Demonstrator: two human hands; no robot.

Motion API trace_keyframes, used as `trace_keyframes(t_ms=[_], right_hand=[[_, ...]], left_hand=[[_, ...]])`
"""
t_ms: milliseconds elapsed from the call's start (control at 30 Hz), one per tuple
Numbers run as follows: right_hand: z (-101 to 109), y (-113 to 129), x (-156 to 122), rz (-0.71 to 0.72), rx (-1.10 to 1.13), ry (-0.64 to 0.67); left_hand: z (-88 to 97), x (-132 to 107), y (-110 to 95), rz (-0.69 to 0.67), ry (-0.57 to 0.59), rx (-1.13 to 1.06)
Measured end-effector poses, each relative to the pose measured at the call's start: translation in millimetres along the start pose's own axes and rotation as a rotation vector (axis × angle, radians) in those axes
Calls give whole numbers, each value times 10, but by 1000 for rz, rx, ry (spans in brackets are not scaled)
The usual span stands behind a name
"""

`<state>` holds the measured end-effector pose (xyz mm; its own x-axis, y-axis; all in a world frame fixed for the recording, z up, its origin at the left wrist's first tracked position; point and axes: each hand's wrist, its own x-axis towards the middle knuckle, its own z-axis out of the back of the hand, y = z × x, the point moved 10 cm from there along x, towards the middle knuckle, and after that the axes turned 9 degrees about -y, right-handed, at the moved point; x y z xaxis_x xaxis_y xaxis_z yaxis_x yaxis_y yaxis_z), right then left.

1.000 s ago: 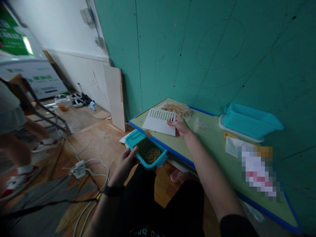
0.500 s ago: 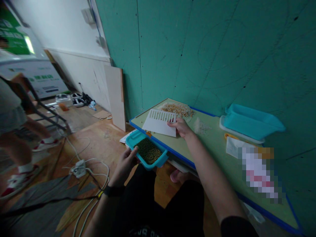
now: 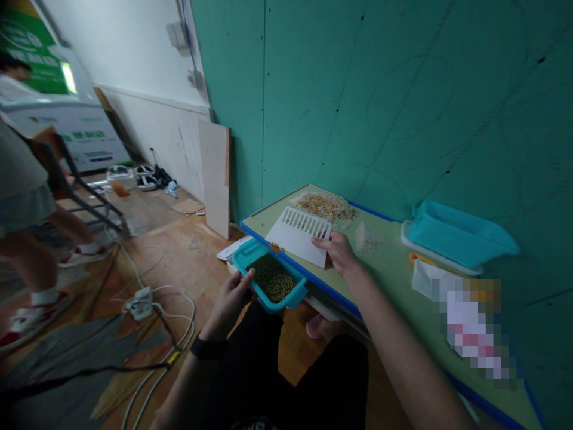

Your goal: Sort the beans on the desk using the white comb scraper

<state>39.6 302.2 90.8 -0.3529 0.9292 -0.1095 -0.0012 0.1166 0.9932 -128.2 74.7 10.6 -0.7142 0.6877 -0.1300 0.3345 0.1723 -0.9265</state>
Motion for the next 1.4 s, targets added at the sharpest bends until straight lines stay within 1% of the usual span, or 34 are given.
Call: trace_keyframes(t_ms=[133, 233, 333, 433, 533, 600, 667, 767, 867, 933, 1033, 1167, 1300, 1400], right_hand=[[96, -23, -236, 56, -13, -89], [159, -10, -361, 119, -36, -169], [195, 46, -427, 205, -66, -221], [186, 78, -440, 254, -98, -226], [130, 100, -387, 284, -109, -228], [50, 140, -304, 322, -108, -236], [-68, 209, -193, 385, -120, -249], [-278, 313, -16, 472, -188, -267], [-451, 359, 99, 510, -272, -265], [-517, 360, 117, 520, -307, -252], [-546, 342, 78, 523, -335, -226], [-531, 337, -36, 519, -345, -180], [-509, 383, -202, 520, -348, -130], [-454, 448, -353, 547, -381, -138]], left_hand=[[-1, 16, 23, -15, -11, 0], [15, 22, 36, -19, -35, -9], [27, 19, 30, -27, -39, -23], [48, 25, 25, -29, -36, -22], [79, 40, 17, -33, -44, -15], [118, 53, 6, -32, -67, -24], [169, 68, -8, -24, -94, -41], [231, 95, -38, -4, -93, -54], [306, 133, -104, -7, -88, -30], [350, 163, -163, -23, -93, -4], [361, 213, -226, -26, -77, 9], [351, 295, -275, -38, -62, 24], [365, 372, -275, -35, -52, 41], [378, 386, -268, -19, -42, 27]])
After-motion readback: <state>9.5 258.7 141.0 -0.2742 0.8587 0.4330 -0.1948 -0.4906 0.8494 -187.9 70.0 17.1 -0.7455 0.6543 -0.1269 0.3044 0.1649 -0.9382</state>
